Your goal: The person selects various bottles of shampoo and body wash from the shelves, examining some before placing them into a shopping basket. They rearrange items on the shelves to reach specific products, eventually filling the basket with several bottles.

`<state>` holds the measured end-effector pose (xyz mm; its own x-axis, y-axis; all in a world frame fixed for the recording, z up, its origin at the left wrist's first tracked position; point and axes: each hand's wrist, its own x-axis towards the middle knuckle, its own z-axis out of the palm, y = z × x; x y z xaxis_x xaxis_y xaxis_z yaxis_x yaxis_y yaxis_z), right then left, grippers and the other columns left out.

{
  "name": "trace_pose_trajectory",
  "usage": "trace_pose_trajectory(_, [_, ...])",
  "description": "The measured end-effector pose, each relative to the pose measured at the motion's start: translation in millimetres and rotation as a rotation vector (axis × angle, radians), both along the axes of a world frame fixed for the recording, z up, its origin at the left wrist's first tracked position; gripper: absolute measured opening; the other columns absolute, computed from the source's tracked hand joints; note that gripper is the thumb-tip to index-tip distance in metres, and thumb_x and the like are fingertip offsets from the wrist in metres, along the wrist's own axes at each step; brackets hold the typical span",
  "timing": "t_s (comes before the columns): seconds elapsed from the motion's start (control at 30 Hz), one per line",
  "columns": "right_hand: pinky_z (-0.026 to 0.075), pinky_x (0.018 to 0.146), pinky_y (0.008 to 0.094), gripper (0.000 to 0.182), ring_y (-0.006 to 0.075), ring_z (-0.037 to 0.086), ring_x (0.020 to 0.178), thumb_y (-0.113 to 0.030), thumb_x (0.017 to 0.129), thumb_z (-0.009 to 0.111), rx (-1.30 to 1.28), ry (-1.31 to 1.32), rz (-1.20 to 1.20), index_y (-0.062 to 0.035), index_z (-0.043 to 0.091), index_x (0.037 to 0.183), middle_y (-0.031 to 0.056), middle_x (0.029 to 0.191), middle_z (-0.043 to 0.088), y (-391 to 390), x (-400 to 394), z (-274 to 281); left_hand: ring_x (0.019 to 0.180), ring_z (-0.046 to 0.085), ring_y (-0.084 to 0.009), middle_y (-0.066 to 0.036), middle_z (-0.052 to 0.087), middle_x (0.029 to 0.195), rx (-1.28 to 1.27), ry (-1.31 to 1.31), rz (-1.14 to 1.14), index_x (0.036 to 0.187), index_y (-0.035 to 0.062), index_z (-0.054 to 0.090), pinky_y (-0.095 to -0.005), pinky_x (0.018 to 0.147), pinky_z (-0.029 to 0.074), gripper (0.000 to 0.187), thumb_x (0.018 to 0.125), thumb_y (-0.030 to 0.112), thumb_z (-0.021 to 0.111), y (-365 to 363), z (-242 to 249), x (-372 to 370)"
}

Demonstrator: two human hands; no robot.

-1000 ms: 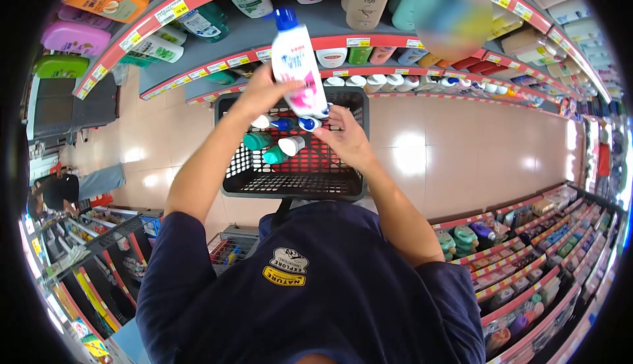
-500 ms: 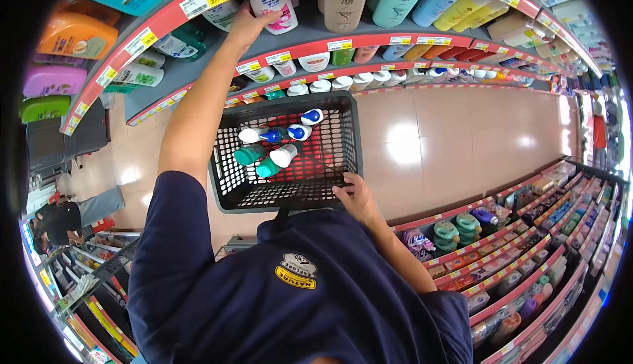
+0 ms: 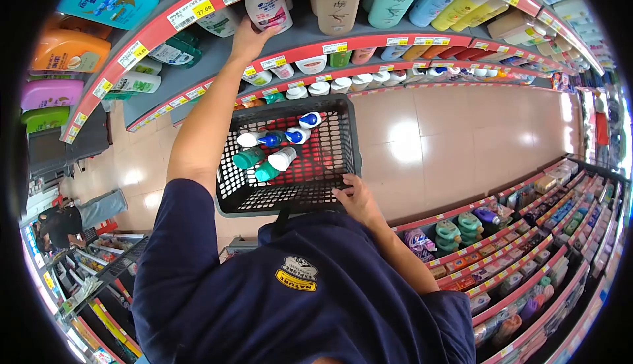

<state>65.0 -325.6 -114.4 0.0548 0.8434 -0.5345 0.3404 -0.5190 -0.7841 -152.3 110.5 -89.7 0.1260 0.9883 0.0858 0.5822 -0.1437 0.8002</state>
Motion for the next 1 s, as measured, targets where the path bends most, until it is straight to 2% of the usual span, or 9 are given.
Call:
trace_pose_trajectory(0.4, [0.058,0.079,0.0373,0.057,0.0286,0.070,0.092,-0.024,0.089,0.074,0.009,0.002,-0.028,0.0060,0.049,0.130,0.0271,0.118,0.062,-8,5,-6,0.098,0.069,-0.0332,-0.017,0.071,0.106,0.050,0.015,0.029,0.114,0.0016,0.060,-0.0402,0.086,0.053,0.055,0.076,0.034,0.083,8,4,7])
trace_pose_trajectory(0.5, [0.057,0.079,0.0378,0.055,0.0287,0.070,0.095,-0.024,0.090,0.074,0.029,0.002,-0.024,0.0006,0.049,0.132,0.0246,0.118,0.062,-10,7,-16,0.098,0.068,-0.0352,-0.018,0.071,0.105,0.123,0.002,-0.005,0.111,0.0010,0.060,-0.0419,0.086,0.053,0.058,0.074,0.038,0.084,16,-11,3])
trace_pose_trajectory(0.57, [0.058,0.078,0.0374,0.054,0.0287,0.070,0.094,-0.022,0.089,0.074,0.031,-0.001,-0.014,0.0029,0.049,0.130,0.0253,0.118,0.062,-9,7,-17,0.098,0.068,-0.0363,-0.019,0.071,0.102,0.124,-0.003,-0.014,0.112,0.0009,0.059,-0.0425,0.086,0.053,0.060,0.074,0.040,0.084,24,-26,-1])
trace_pose_trajectory(0.63, [0.058,0.078,0.0365,0.055,0.0285,0.071,0.091,-0.022,0.089,0.074,0.032,0.008,-0.016,0.0068,0.050,0.128,0.0276,0.119,0.061,-3,4,-12,0.100,0.067,-0.0353,-0.018,0.068,0.108,0.196,0.017,0.081,0.115,0.0016,0.058,-0.0425,0.087,0.052,0.064,0.073,0.042,0.084,15,-21,2])
trace_pose_trajectory(0.73, [0.058,0.078,0.0367,0.055,0.0287,0.071,0.091,-0.022,0.089,0.074,0.051,-0.001,0.001,0.0062,0.049,0.129,0.0275,0.119,0.061,0,4,-15,0.097,0.064,-0.0317,-0.015,0.061,0.109,0.411,-0.004,0.282,0.117,0.0025,0.057,-0.0421,0.085,0.052,0.062,0.075,0.039,0.084,-24,-3,8])
trace_pose_trajectory(0.8, [0.058,0.078,0.0369,0.056,0.0285,0.071,0.091,-0.023,0.089,0.073,0.048,0.006,0.001,0.0058,0.048,0.130,0.0276,0.119,0.061,1,3,-17,0.087,0.066,-0.0246,-0.013,0.064,0.101,0.406,-0.037,0.228,0.114,0.0018,0.059,-0.0371,0.078,0.053,0.055,0.078,0.036,0.084,-66,2,5])
trace_pose_trajectory(0.9, [0.058,0.078,0.0370,0.056,0.0282,0.070,0.091,-0.025,0.089,0.074,0.036,0.019,-0.012,0.0051,0.048,0.130,0.0276,0.118,0.061,0,4,-21,0.084,0.066,-0.0260,-0.013,0.065,0.098,0.125,0.069,-0.125,0.104,0.0037,0.061,-0.0377,0.077,0.052,0.036,0.084,0.030,0.078,-151,-20,-2])
trace_pose_trajectory(0.93, [0.058,0.077,0.0371,0.057,0.0281,0.070,0.090,-0.025,0.089,0.074,0.037,0.018,-0.007,0.0050,0.048,0.130,0.0276,0.118,0.061,-1,4,-20,0.087,0.066,-0.0294,-0.014,0.065,0.095,0.011,0.068,-0.234,0.101,0.0034,0.062,-0.0385,0.077,0.052,0.034,0.084,0.028,0.077,-178,-28,-4])
trace_pose_trajectory(1.0, [0.058,0.077,0.0370,0.057,0.0280,0.071,0.091,-0.026,0.089,0.074,0.033,0.016,0.003,0.0049,0.048,0.130,0.0277,0.118,0.061,-1,5,-21,0.105,0.061,-0.0345,-0.014,0.062,0.111,-0.068,0.272,-0.485,0.113,0.0062,0.060,-0.0423,0.090,0.050,0.044,0.078,0.024,0.079,-213,-65,-18])
